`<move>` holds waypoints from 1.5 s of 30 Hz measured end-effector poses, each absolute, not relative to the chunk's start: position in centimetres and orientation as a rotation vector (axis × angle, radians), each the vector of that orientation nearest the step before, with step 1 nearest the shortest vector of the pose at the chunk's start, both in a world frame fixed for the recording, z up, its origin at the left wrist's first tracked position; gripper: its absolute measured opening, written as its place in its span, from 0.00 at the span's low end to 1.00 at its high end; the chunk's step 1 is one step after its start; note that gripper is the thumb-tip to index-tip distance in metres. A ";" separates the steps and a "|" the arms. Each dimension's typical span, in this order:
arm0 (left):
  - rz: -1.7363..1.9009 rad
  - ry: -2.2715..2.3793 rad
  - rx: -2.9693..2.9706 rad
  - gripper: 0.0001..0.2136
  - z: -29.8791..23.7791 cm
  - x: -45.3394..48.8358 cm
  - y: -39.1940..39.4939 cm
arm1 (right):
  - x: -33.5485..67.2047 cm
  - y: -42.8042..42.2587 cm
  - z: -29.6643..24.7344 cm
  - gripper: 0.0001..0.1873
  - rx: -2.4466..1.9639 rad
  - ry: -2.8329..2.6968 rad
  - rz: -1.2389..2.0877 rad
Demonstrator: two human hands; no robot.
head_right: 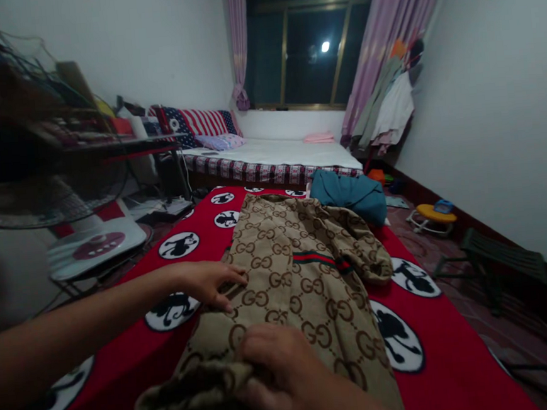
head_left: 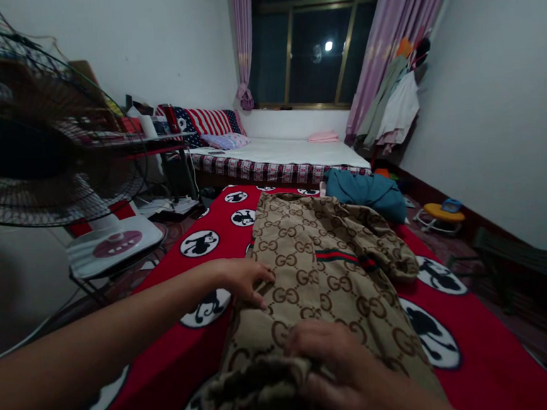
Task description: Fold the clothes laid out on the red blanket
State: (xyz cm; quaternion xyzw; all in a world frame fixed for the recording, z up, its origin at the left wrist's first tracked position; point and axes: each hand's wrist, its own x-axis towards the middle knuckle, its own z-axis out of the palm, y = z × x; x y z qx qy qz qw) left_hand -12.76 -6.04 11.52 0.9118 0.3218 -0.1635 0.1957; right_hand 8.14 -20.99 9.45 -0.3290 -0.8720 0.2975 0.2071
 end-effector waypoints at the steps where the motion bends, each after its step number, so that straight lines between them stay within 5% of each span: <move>1: -0.475 0.924 2.547 0.37 11.6 -12.9 -6.4 | 8.7 -21.1 10.2 0.15 -0.927 -2.357 0.918; 4: -0.490 0.974 2.558 0.43 12.2 -12.7 -7.8 | 10.4 -20.7 11.7 0.22 -0.837 -2.327 1.208; 9: -0.235 1.135 2.628 0.13 11.4 -9.2 -5.8 | 10.7 -14.6 10.6 0.17 -1.181 -2.056 0.820; 15: 0.438 1.637 2.622 0.24 5.6 -5.2 3.3 | 9.2 -3.6 5.4 0.32 -1.453 -2.221 0.182; 21: 0.453 1.807 2.534 0.27 1.0 -4.8 6.6 | 9.7 -0.2 1.2 0.36 -1.679 -2.307 0.196; 30: 0.390 1.738 2.630 0.27 0.7 -5.3 5.4 | 10.0 -3.2 2.1 0.36 -1.632 -2.317 0.241; 35: 0.353 1.779 2.591 0.27 0.4 -5.3 4.5 | 16.4 -7.2 4.4 0.16 -1.429 -2.116 0.451; 39: 0.438 1.821 2.609 0.27 0.5 -5.1 3.9 | 24.9 -7.1 6.3 0.14 -1.630 -1.312 0.099; 45: 0.523 1.825 2.661 0.26 0.7 -5.0 3.2 | 31.1 -4.7 6.4 0.08 -1.809 -0.829 0.444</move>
